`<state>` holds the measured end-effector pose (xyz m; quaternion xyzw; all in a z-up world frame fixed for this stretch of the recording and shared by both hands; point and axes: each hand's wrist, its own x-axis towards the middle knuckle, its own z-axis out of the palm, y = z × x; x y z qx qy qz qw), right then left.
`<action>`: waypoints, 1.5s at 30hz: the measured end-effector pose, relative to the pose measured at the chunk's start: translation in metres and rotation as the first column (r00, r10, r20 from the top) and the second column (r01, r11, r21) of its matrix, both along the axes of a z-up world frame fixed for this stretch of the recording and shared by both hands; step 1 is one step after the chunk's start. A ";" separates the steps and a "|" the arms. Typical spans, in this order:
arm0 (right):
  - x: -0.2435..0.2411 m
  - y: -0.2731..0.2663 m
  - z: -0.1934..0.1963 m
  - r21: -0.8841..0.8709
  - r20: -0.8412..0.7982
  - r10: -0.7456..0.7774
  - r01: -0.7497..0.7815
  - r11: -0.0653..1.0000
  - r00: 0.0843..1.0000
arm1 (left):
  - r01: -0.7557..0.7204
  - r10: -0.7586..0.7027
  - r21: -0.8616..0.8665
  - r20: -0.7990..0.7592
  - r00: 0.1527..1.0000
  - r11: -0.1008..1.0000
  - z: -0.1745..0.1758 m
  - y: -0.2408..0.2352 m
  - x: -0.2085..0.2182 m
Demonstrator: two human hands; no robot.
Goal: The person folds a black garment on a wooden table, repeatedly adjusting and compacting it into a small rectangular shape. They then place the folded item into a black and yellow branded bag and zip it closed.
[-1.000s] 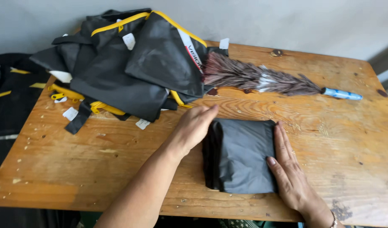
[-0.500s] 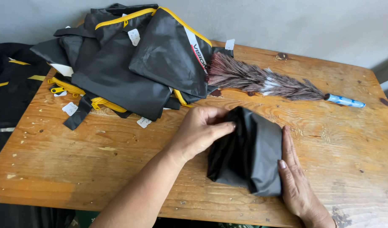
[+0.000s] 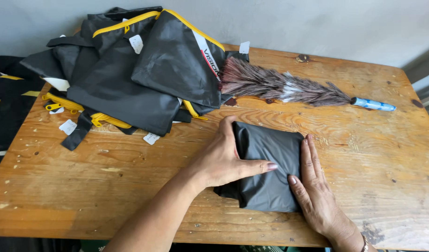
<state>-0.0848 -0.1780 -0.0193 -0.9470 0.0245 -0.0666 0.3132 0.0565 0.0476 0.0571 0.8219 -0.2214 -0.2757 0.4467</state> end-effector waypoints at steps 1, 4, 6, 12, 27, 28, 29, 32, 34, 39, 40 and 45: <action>-0.001 0.001 0.002 0.000 -0.001 -0.005 0.005 1.000 1.000 | 0.005 -0.005 0.000 -0.001 1.000 1.000 -0.002 0.001 0.002; -0.003 0.002 0.002 0.120 0.015 -0.073 0.071 0.990 0.997 | 0.010 -0.011 -0.011 -0.089 0.996 1.000 -0.012 0.002 0.008; -0.004 0.000 -0.003 0.257 0.125 -0.230 0.193 0.947 0.965 | -0.055 0.040 -0.126 -0.120 0.992 0.991 -0.020 0.000 0.010; -0.005 -0.007 0.009 0.456 -0.106 -0.524 0.510 0.729 0.845 | -0.116 0.017 -0.533 -0.187 0.982 0.838 -0.034 -0.009 0.006; -0.031 -0.019 0.137 -0.202 0.213 0.002 0.042 0.979 0.977 | 0.400 -0.272 -0.312 0.381 0.884 0.862 0.018 0.009 -0.006; -0.026 -0.016 0.138 -0.205 0.221 0.003 0.043 0.978 0.975 | 0.401 -0.270 -0.312 0.389 0.881 0.861 0.025 0.004 -0.015; -0.022 -0.012 0.138 -0.359 0.261 0.168 -0.066 0.931 0.951 | 0.440 -0.272 -0.260 0.495 0.825 0.860 0.031 -0.001 -0.024; -0.006 0.003 0.145 -0.489 0.259 0.364 -0.204 0.848 0.895 | 0.449 -0.226 -0.258 0.595 0.772 0.856 0.044 -0.009 -0.045; 0.004 0.006 0.145 -0.468 0.249 0.395 -0.247 0.848 0.884 | 0.432 -0.181 -0.310 0.596 0.782 0.847 0.050 -0.010 -0.048; 0.022 -0.005 0.138 -0.381 0.271 0.405 -0.289 0.878 0.873 | 0.513 -0.077 -0.340 0.772 0.631 0.788 0.056 -0.012 -0.041; 0.022 -0.010 0.132 -0.385 0.275 0.410 -0.291 0.876 0.870 | 0.511 -0.072 -0.339 0.775 0.627 0.790 0.056 -0.013 -0.039; 0.021 -0.021 0.119 -0.267 0.281 0.271 -0.196 0.943 0.921 | 0.557 -0.148 -0.266 0.795 0.588 0.787 0.054 -0.015 -0.032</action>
